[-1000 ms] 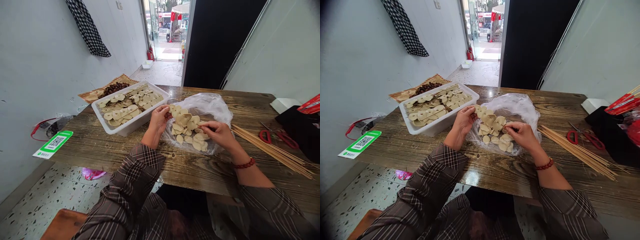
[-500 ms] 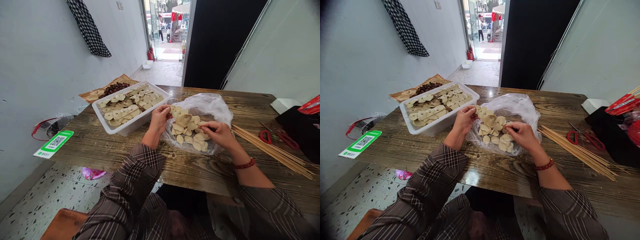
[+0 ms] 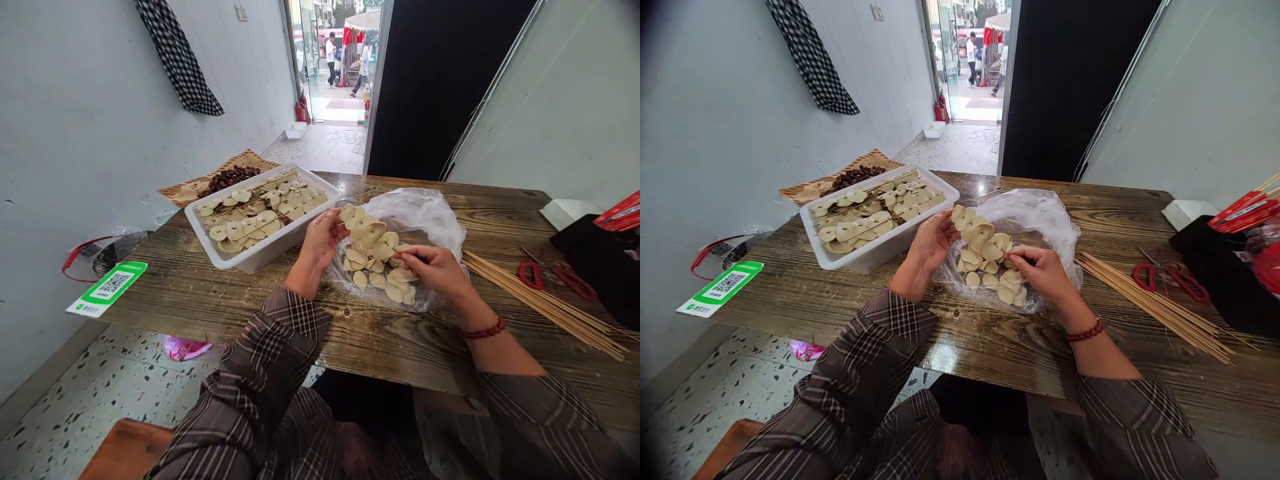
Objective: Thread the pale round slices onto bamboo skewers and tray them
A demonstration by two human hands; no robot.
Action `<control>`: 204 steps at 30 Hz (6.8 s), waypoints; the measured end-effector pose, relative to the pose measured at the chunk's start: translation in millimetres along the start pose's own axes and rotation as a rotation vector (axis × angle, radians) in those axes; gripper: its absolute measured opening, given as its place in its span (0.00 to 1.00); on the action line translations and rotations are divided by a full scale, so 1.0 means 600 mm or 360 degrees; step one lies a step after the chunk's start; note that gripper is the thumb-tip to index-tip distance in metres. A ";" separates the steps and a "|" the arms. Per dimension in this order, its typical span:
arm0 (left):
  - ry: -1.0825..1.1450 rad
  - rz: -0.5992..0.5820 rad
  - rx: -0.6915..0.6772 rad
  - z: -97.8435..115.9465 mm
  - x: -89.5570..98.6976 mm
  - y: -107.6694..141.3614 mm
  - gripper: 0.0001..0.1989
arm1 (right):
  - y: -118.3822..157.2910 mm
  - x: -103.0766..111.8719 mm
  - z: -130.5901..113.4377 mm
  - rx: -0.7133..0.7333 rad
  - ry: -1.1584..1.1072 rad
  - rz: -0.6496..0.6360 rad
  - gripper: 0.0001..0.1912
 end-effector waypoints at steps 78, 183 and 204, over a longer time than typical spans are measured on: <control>0.0098 -0.0106 0.0140 -0.034 -0.023 0.012 0.05 | 0.000 -0.010 -0.013 0.0222 0.0210 0.0029 0.15; 0.0018 -0.0261 0.0394 -0.085 -0.054 0.039 0.08 | 0.010 -0.031 0.010 -0.0415 -0.0690 0.0069 0.26; -0.0194 -0.0435 0.0024 -0.065 -0.054 0.021 0.16 | 0.011 -0.033 0.005 -0.0467 -0.0747 0.0037 0.27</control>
Point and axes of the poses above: each hand's wrist, its own y-axis away from the middle knuckle, its own x-axis out of the back of the hand, z = x × y, the point moved 8 cm from there along -y, towards the middle knuckle, and after that the axes turned 1 degree about z, right-handed, at the moved point
